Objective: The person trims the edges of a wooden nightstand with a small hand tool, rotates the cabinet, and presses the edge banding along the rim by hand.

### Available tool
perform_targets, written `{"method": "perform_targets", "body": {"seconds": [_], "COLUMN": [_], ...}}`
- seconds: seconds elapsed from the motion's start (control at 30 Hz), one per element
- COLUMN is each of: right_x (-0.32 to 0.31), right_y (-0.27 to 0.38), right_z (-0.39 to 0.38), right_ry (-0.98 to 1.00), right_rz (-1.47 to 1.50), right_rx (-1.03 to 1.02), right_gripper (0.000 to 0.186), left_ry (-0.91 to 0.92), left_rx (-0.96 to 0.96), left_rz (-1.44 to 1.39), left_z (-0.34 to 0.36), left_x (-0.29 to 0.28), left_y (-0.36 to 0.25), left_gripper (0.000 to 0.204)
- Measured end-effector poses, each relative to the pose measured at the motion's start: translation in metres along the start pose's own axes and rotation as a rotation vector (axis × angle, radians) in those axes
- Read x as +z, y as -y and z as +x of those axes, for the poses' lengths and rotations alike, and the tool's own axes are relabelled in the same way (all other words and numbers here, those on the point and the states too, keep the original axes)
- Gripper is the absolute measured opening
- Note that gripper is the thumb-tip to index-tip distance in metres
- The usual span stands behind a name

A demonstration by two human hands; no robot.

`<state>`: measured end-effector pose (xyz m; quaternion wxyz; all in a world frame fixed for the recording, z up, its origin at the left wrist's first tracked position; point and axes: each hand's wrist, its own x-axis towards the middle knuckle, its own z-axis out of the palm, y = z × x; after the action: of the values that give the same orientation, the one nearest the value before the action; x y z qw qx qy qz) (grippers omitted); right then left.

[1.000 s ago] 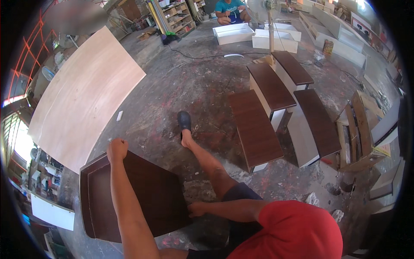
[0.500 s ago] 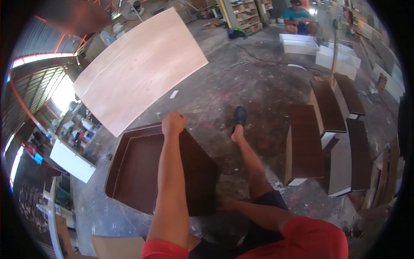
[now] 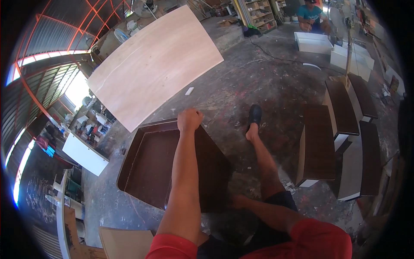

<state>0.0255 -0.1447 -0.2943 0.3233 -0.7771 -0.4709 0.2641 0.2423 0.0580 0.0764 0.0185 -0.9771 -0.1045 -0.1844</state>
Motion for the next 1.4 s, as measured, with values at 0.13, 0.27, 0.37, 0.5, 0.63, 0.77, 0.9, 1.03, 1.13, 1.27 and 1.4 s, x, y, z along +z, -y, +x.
{"method": "perform_targets", "body": {"seconds": [0.13,0.27,0.37,0.5,0.63,0.77,0.9,1.03,1.13,1.27,1.4], "right_x": [0.011,-0.003,-0.006,-0.007,-0.005,-0.009,-0.006,-0.004,-0.011,-0.021,-0.009], "right_y": [-0.016,0.0,0.005,0.005,0.004,0.007,0.002,0.001,0.01,0.017,0.008], "right_z": [0.005,0.0,-0.007,-0.007,-0.008,-0.012,-0.002,-0.009,-0.01,-0.007,-0.013], "right_ry": [-0.033,0.031,-0.08,-0.07,-0.115,-0.051,0.076,-0.021,-0.136,0.167,-0.026], "right_rz": [0.043,0.03,0.106,0.097,0.098,0.099,0.055,0.06,0.138,-0.017,0.044], "right_rx": [-0.048,0.021,-0.045,-0.026,-0.119,-0.032,0.082,0.02,-0.091,0.094,0.016], "right_gripper": [0.049,0.05,0.053,0.055,0.057,0.062,0.066,0.068,0.068,0.05,0.061], "left_ry": [0.01,0.038,0.065,0.054,0.025,0.159,-0.068,-0.415,-0.45,-0.446,-0.448], "left_rx": [-0.004,-0.04,-0.028,-0.036,-0.024,-0.079,0.038,0.028,0.039,0.057,0.061], "left_rz": [0.015,0.019,0.033,0.04,0.006,-0.005,-0.06,-0.057,-0.052,-0.029,-0.045], "left_z": [-0.001,-0.004,-0.005,-0.003,-0.003,-0.004,0.001,0.001,0.0,-0.001,-0.001], "left_x": [-0.005,-0.01,-0.015,-0.011,-0.006,-0.013,-0.003,0.001,0.0,-0.001,0.0], "left_y": [-0.009,-0.007,-0.011,-0.01,-0.006,-0.014,-0.002,-0.001,-0.001,-0.001,-0.002], "left_gripper": [0.036,0.036,0.037,0.036,0.037,0.038,0.054,0.087,0.093,0.095,0.095]}}
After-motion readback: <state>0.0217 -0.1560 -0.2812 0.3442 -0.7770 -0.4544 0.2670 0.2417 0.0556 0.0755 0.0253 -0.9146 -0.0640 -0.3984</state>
